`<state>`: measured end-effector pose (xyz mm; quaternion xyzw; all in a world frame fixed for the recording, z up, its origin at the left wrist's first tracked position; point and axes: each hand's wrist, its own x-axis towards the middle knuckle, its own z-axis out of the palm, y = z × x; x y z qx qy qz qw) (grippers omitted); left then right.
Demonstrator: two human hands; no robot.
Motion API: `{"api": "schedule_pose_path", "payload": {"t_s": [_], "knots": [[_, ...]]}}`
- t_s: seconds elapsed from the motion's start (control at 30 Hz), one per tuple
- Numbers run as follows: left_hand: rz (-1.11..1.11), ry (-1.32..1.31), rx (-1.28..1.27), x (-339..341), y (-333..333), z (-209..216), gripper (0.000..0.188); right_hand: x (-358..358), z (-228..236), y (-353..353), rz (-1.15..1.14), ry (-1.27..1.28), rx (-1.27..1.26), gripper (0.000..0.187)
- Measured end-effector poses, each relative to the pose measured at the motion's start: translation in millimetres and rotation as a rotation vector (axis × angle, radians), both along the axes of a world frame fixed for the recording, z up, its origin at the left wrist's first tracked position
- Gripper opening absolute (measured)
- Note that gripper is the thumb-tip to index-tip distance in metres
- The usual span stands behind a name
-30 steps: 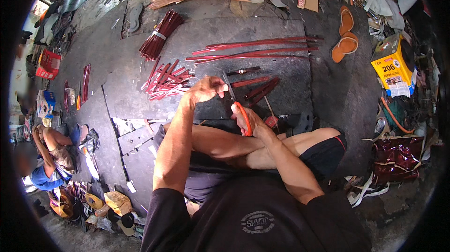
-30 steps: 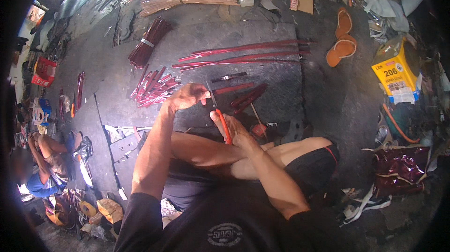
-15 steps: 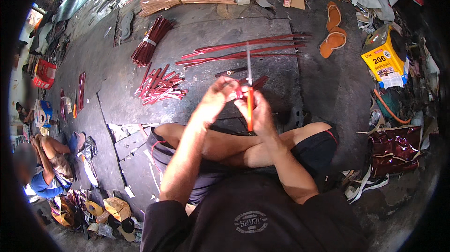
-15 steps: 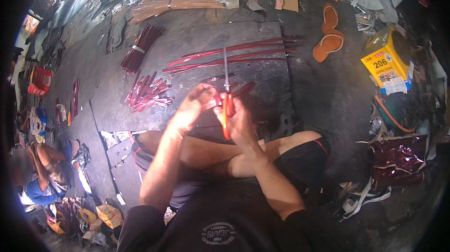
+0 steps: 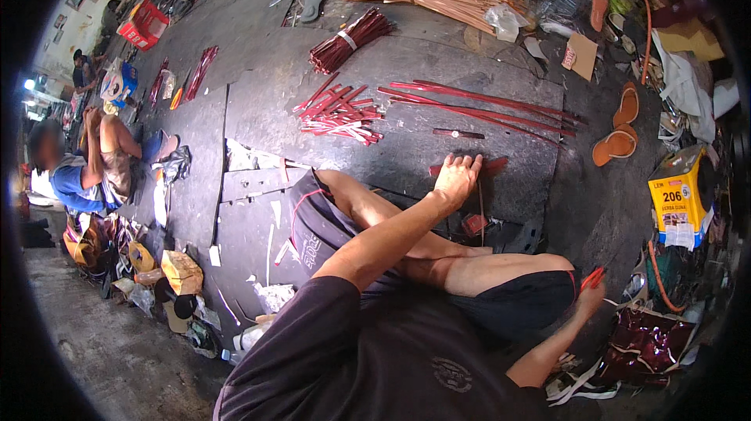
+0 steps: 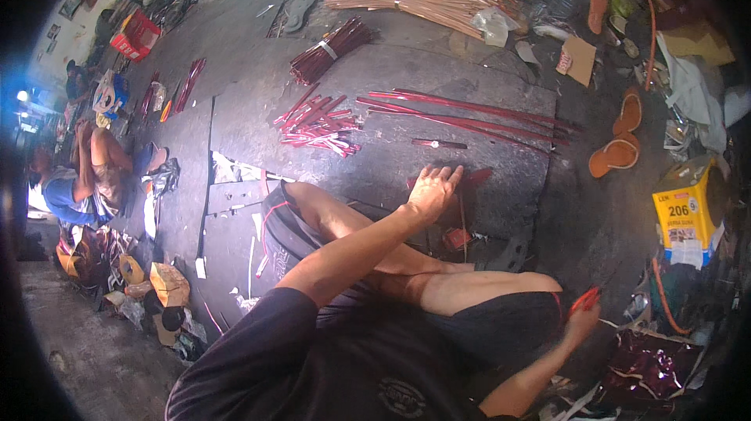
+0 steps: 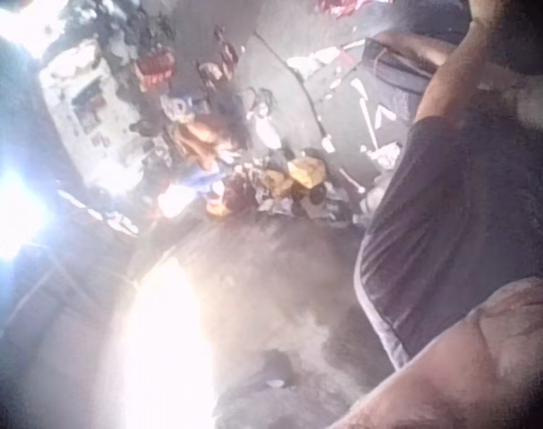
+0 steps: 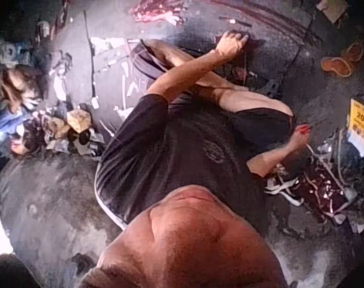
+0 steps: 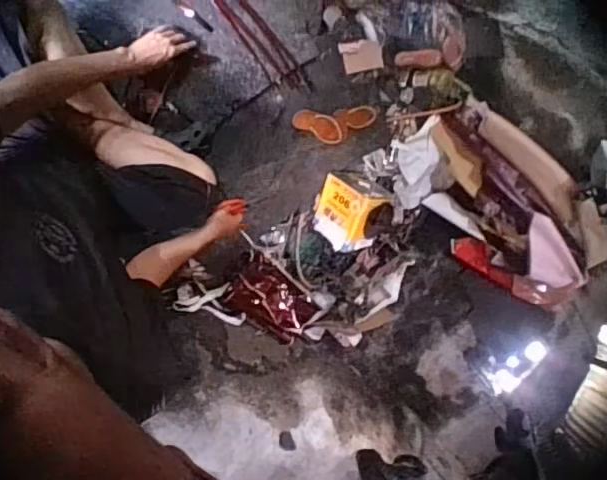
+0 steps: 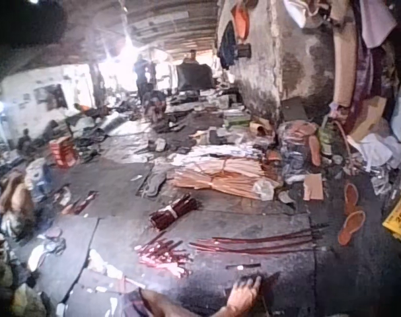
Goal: The person sits on the floor and uses red-handled shears to cut long red insulated cables into short segments. The cut pieces are gathered and aligned into a neat bundle.
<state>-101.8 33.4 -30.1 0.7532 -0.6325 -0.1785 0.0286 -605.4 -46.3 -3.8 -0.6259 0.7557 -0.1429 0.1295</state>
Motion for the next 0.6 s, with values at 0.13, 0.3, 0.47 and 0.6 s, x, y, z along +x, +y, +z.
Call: {"api": "schedule_pose_path", "payload": {"t_s": [0.13,0.3,0.47,0.6], "knots": [[-0.114,-0.067,-0.098,9,0,7,0.067,-11,-43,57,-0.432,-0.167,0.028,0.048],[-0.112,-0.039,-0.137,22,-9,-4,0.024,1,-49,91,-0.685,-0.678,-0.026,0.050],[-0.256,-0.314,-0.353,124,8,42,0.039,-40,-72,94,-0.394,-0.365,0.035,0.046],[0.035,-0.123,-0.053,232,50,98,0.058,-24,-49,92,-0.424,-0.141,0.121,0.040]]}}
